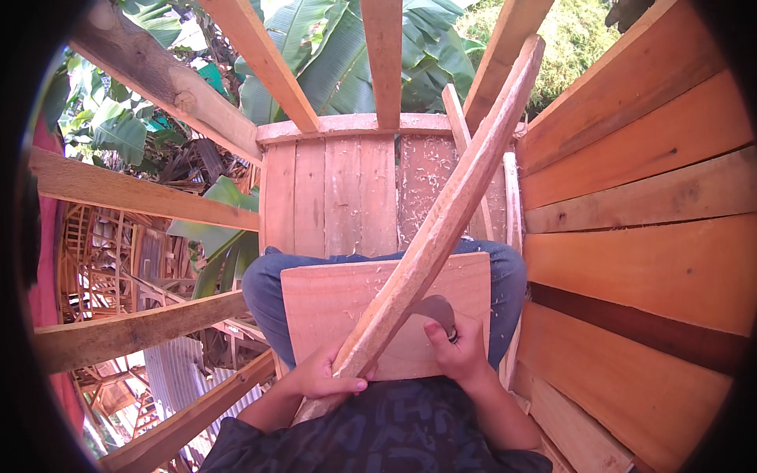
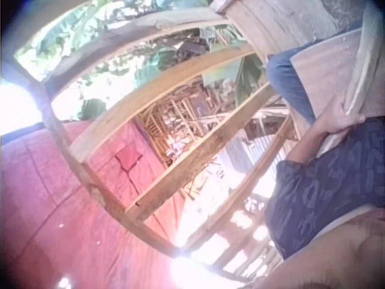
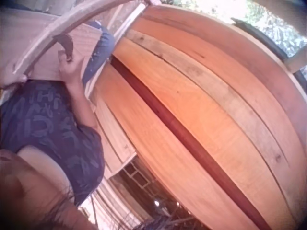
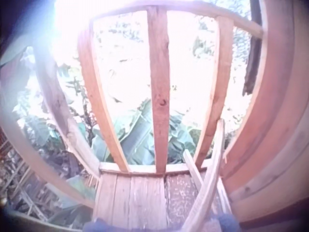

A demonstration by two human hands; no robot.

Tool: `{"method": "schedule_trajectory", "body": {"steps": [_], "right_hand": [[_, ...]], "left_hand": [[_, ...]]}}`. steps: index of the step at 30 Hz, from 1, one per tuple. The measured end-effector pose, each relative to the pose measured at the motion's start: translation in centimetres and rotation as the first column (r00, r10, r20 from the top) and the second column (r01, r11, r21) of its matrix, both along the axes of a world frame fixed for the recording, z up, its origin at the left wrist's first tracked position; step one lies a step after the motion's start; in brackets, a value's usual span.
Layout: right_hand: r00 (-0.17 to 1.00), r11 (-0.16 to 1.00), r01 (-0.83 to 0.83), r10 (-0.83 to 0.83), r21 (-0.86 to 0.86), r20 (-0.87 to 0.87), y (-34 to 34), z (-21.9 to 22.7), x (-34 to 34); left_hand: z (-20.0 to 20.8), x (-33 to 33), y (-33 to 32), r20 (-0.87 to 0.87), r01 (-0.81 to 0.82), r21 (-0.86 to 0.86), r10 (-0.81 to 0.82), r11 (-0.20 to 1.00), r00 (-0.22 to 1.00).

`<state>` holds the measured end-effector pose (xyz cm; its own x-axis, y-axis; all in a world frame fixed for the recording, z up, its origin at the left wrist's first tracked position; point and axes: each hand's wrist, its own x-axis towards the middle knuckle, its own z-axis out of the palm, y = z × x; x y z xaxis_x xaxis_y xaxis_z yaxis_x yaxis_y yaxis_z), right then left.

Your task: The person carves a long wooden stick using a curved knife while sitting cross-legged on a wooden platform. They repeatedly shave thin layers from the stick's surface, producing wood shavings.

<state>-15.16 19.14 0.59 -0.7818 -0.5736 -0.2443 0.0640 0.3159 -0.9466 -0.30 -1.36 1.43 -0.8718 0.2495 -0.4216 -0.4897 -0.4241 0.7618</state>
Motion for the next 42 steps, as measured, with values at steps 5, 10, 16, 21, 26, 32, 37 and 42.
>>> {"method": "schedule_trajectory", "body": {"steps": [5, 10, 16, 21, 26, 32, 37, 42], "right_hand": [[0.975, 0.978, -0.145, 0.167, 0.150, -0.145, -0.8, 1.0, 0.1], [0.917, 0.876, -0.195, 0.322, 0.441, -0.235, -0.8, 1.7, 0.2], [0.921, 0.825, -0.128, 0.304, 0.550, -0.242, 0.0, 1.3, 0.8], [0.921, 0.833, 0.006, 0.211, 0.553, -0.327, 0.8, 0.1, -1.0], [0.908, 0.824, 0.009, 0.231, 0.566, -0.351, 0.7, 0.6, -1.6], [0.953, 0.846, -0.034, 0.188, 0.532, -0.238, -0.1, 0.6, 0.2], [0.916, 0.831, -0.153, 0.323, 0.535, -0.239, 0.0, 0.1, 2.0], [0.869, 0.789, -0.100, 0.366, 0.606, -0.333, -0.2, -0.1, 0.9]], "left_hand": [[-0.1, -0.5, 0.5, -0.076, -0.068, -0.381, 0.042, 0.922, 0.996], [-0.2, -0.6, 1.1, -0.140, -0.086, -0.562, 0.008, 0.823, 0.990], [0.3, -0.5, 1.9, -0.113, -0.086, -0.586, 0.024, 0.805, 0.993], [0.0, -0.2, 1.9, -0.041, -0.014, -0.615, -0.014, 0.788, 0.999], [-0.7, -0.1, 1.9, -0.117, -0.076, -0.620, 0.004, 0.781, 0.993], [-0.7, -0.3, 1.5, -0.097, -0.073, -0.593, 0.019, 0.802, 0.995], [-1.0, -0.3, 1.5, -0.096, -0.082, -0.554, 0.034, 0.828, 0.995], [-1.4, -0.3, 1.5, -0.061, -0.068, -0.534, 0.042, 0.843, 0.997]]}}
